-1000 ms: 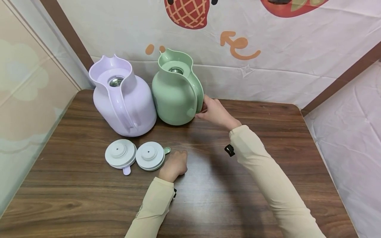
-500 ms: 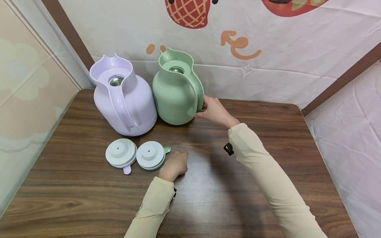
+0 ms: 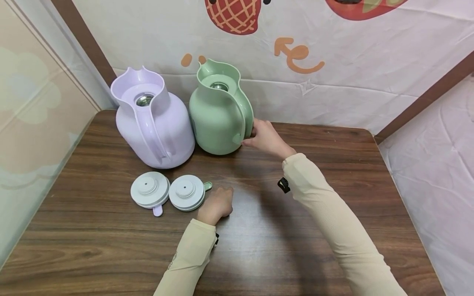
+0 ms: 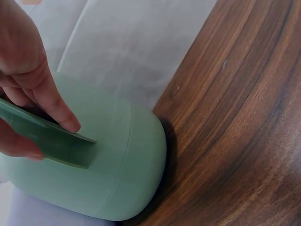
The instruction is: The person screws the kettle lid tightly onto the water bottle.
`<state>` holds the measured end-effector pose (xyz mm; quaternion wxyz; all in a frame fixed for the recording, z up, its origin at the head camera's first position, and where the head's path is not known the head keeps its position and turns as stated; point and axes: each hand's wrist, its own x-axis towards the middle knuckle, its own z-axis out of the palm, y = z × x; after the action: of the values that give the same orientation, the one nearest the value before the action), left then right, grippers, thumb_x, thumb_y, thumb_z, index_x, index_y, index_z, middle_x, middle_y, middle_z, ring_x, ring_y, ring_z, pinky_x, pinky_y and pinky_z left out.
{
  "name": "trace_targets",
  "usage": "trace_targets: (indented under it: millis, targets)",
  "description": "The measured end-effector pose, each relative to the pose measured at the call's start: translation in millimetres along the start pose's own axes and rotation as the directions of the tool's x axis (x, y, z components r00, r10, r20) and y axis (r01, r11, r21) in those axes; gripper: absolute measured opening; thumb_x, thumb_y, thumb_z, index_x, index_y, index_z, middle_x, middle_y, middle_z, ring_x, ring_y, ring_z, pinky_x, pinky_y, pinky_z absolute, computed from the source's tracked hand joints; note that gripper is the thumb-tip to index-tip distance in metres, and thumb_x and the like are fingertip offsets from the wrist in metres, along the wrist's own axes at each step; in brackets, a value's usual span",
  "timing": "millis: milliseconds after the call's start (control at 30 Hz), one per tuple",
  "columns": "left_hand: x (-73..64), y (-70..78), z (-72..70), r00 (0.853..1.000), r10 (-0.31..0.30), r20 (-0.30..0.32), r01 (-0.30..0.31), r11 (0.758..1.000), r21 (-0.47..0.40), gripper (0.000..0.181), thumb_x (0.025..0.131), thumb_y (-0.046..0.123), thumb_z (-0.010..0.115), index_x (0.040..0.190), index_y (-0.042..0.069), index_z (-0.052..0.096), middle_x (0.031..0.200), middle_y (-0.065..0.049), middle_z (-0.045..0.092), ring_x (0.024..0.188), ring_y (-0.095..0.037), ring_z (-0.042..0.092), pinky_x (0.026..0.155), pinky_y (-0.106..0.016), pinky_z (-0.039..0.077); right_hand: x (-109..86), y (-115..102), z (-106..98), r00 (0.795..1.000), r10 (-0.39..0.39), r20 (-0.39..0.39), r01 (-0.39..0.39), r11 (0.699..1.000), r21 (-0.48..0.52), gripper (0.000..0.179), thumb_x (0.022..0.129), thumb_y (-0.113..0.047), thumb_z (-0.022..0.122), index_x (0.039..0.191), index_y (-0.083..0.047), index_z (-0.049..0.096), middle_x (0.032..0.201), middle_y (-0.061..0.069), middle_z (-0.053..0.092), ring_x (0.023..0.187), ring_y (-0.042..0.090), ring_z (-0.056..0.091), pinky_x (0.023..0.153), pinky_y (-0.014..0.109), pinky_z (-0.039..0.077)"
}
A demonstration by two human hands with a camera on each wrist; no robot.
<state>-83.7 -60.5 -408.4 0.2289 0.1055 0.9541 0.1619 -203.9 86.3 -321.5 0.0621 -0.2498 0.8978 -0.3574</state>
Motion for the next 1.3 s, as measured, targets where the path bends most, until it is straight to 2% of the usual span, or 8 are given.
trace_targets:
  millis: [500, 900, 1300]
  targets:
    - [-1.2, -2.6, 0.9, 0.999, 0.026, -0.040, -0.027, 1.000, -0.008, 0.017, 0.073, -0.005, 0.061, 0.089, -0.001, 0.058, 0.087, -0.018, 0.058, 0.087, -0.033, 0.057, 0.076, -0.042, 0.045, -7.0, 1.6, 0.1, 0.999, -0.027, -0.027, 0.026, 0.999, -0.039, 0.034, 0.073, -0.007, 0.074, 0.103, -0.003, 0.058, 0.093, 0.012, 0.068, 0.083, 0.020, 0.065, 0.071, 0.029, 0.050]
    - [-2.8, -3.2, 1.9, 0.999, 0.021, -0.031, -0.021, 0.999, -0.025, 0.023, 0.074, -0.003, 0.061, 0.097, -0.002, 0.058, 0.095, -0.019, 0.058, 0.094, -0.034, 0.055, 0.080, -0.042, 0.044, -20.4, 4.1, -3.1, 0.996, -0.051, -0.079, 0.044, 0.995, -0.091, 0.034, 0.071, -0.010, 0.075, 0.100, -0.001, 0.059, 0.086, 0.011, 0.068, 0.079, 0.021, 0.065, 0.071, 0.033, 0.049]
    - [-3.2, -6.2, 3.0, 0.998, 0.029, -0.062, -0.030, 0.999, -0.020, 0.019, 0.072, -0.004, 0.061, 0.091, -0.001, 0.058, 0.090, -0.018, 0.057, 0.090, -0.033, 0.056, 0.077, -0.042, 0.045, -36.9, 7.9, -8.8, 0.992, -0.030, -0.121, 0.017, 0.994, -0.109, 0.032, 0.071, -0.009, 0.074, 0.097, -0.001, 0.058, 0.081, 0.011, 0.068, 0.074, 0.023, 0.064, 0.070, 0.036, 0.048]
